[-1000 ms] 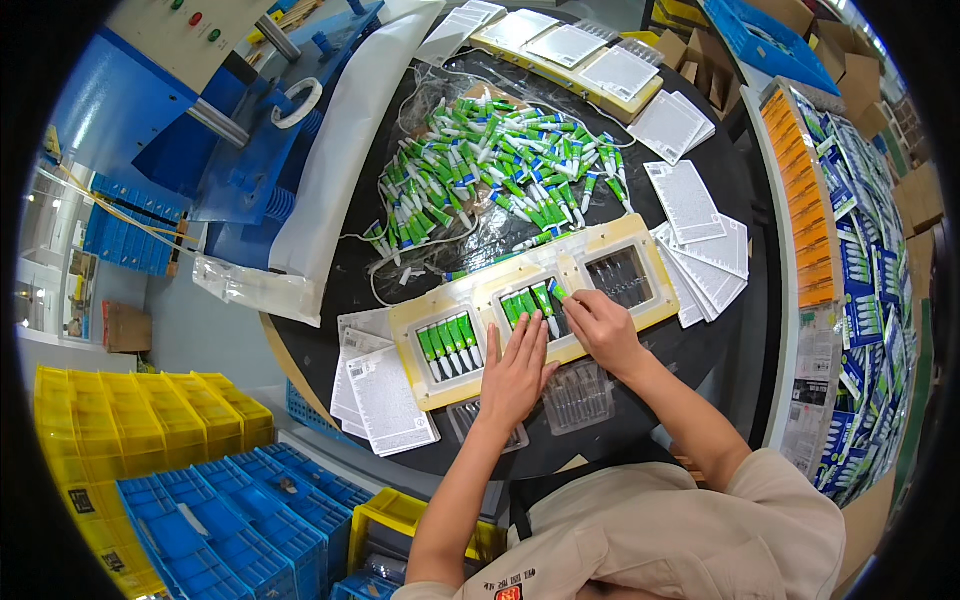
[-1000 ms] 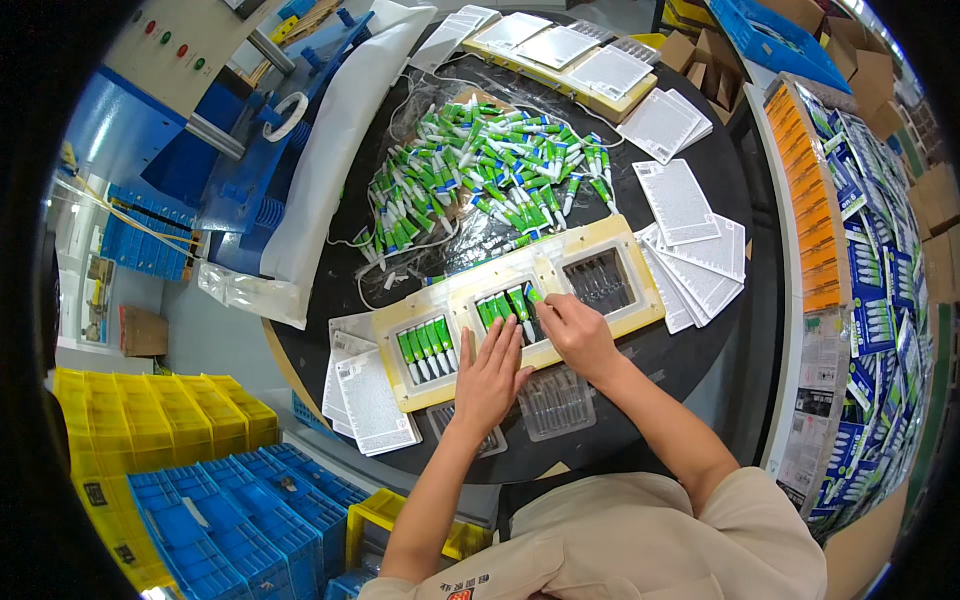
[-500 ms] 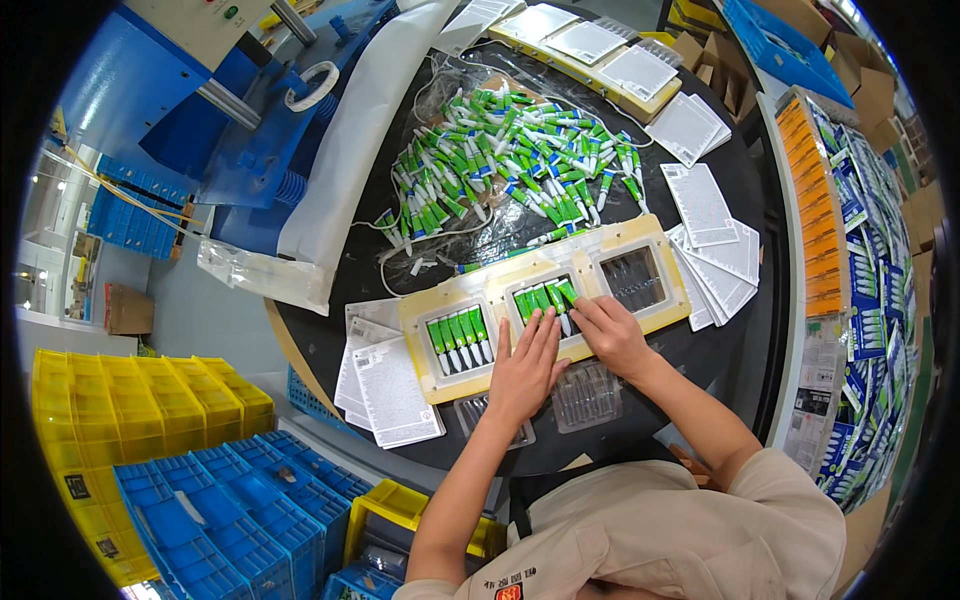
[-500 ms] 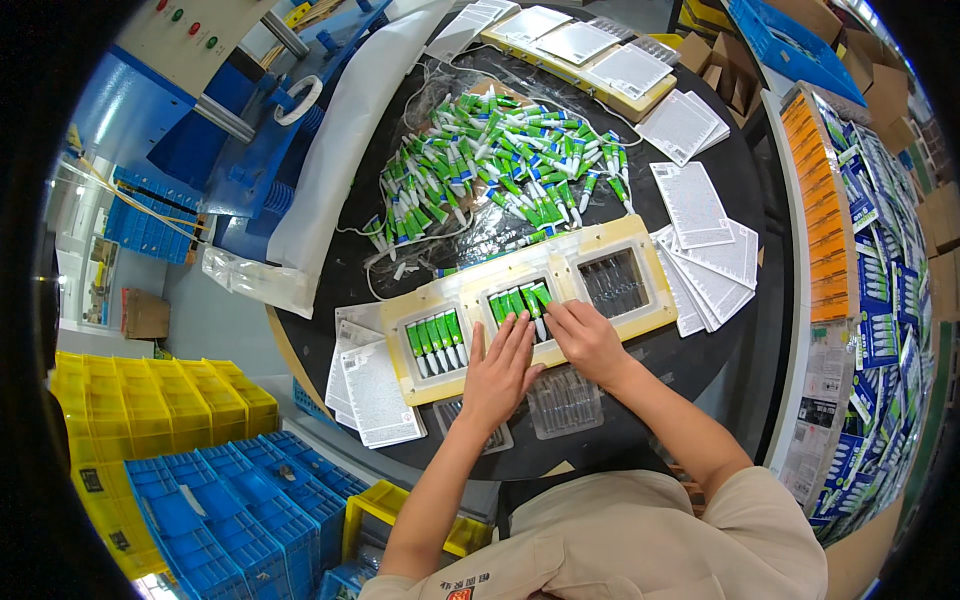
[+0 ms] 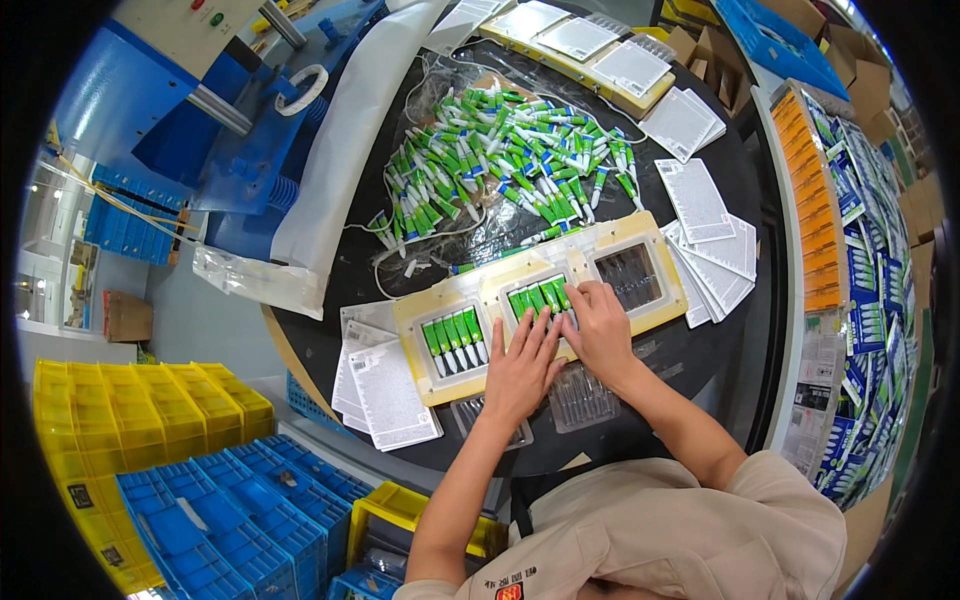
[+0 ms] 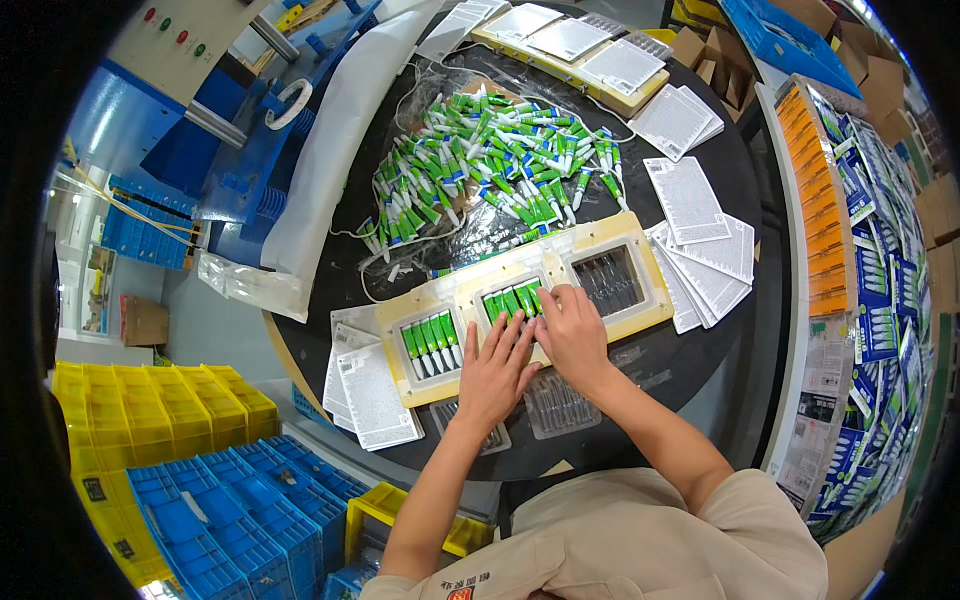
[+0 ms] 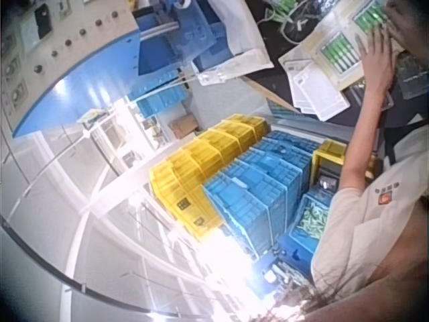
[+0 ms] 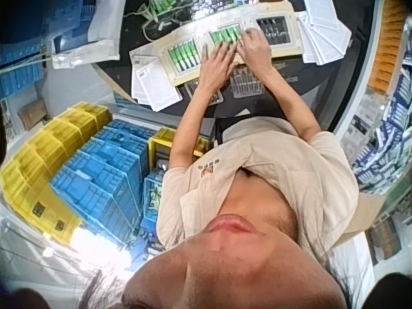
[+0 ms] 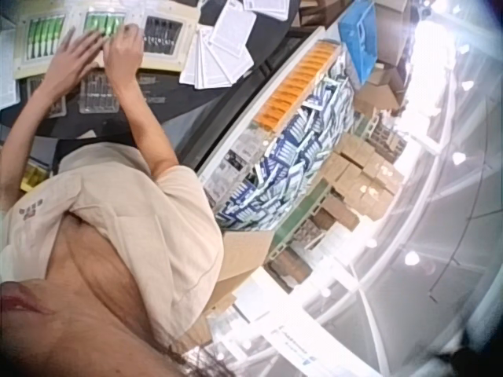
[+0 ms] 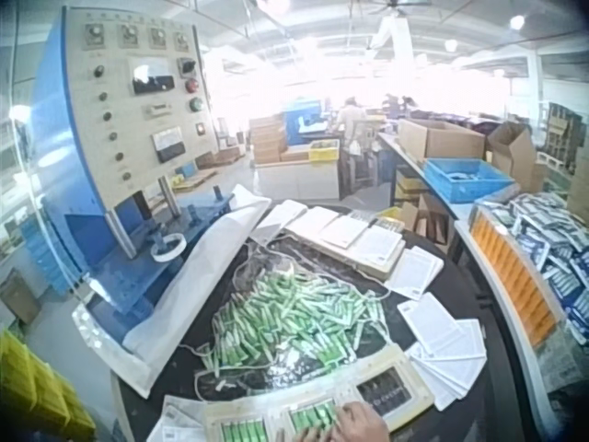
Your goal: The person places green cylindrical batteries into a wooden jig, then covers them with white paper sheets. The person repeats this process multiple times, handling batteries and paper sheets by hand.
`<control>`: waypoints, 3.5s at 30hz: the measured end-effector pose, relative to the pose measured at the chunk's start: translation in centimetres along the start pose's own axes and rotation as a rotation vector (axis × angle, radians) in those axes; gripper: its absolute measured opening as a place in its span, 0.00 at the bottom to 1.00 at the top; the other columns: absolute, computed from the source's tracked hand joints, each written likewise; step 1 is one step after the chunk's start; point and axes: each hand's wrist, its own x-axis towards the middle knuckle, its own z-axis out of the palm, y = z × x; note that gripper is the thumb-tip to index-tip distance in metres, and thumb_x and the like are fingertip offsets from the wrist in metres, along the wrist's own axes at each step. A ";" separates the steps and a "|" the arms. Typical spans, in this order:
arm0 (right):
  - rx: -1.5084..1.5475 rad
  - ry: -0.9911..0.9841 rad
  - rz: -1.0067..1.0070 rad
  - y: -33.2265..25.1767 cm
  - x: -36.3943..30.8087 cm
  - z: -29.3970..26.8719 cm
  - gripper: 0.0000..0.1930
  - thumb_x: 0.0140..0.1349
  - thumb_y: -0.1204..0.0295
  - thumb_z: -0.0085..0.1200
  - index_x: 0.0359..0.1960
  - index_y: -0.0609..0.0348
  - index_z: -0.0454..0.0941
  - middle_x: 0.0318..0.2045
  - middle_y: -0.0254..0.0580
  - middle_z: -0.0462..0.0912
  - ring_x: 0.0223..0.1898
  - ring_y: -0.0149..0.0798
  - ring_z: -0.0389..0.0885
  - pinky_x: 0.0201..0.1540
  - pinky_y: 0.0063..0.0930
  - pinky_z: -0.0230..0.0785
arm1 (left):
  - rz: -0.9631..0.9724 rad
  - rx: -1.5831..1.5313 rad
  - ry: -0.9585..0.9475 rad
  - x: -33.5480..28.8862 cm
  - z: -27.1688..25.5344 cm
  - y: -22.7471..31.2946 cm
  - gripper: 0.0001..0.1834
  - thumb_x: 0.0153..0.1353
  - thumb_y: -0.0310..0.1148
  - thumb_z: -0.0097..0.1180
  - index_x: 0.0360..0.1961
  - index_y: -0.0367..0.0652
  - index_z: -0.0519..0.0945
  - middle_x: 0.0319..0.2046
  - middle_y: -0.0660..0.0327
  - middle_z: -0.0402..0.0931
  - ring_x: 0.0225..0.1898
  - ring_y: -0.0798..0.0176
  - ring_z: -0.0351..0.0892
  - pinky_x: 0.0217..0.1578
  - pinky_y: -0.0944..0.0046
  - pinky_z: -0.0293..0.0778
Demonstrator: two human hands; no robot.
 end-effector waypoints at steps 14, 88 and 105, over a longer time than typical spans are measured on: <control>-0.132 -0.056 0.137 -1.9 0.3 0.4 0.29 0.49 0.74 0.68 0.55 0.64 0.76 0.45 0.46 0.75 0.48 0.49 0.76 0.49 0.38 0.74 | 0.007 0.013 -0.008 -0.1 0.1 -0.1 0.36 0.65 0.49 0.59 0.71 0.43 0.69 0.74 0.61 0.60 0.76 0.54 0.54 0.74 0.35 0.47; 0.166 0.282 -0.022 9.4 -0.6 -7.6 0.09 0.56 0.79 0.66 0.39 0.63 0.85 0.32 0.44 0.85 0.33 0.45 0.84 0.33 0.33 0.76 | -0.549 -1.066 0.703 8.3 0.9 7.2 0.09 0.59 0.19 0.68 0.41 0.38 0.85 0.39 0.57 0.87 0.39 0.71 0.83 0.36 0.72 0.76; 0.002 0.151 -0.006 8.2 -0.7 -3.8 0.09 0.57 0.74 0.65 0.39 0.60 0.85 0.30 0.39 0.80 0.33 0.46 0.79 0.34 0.39 0.70 | 0.069 -0.207 0.259 9.4 1.6 6.5 0.15 0.52 0.27 0.70 0.42 0.41 0.84 0.49 0.59 0.83 0.53 0.56 0.81 0.62 0.48 0.72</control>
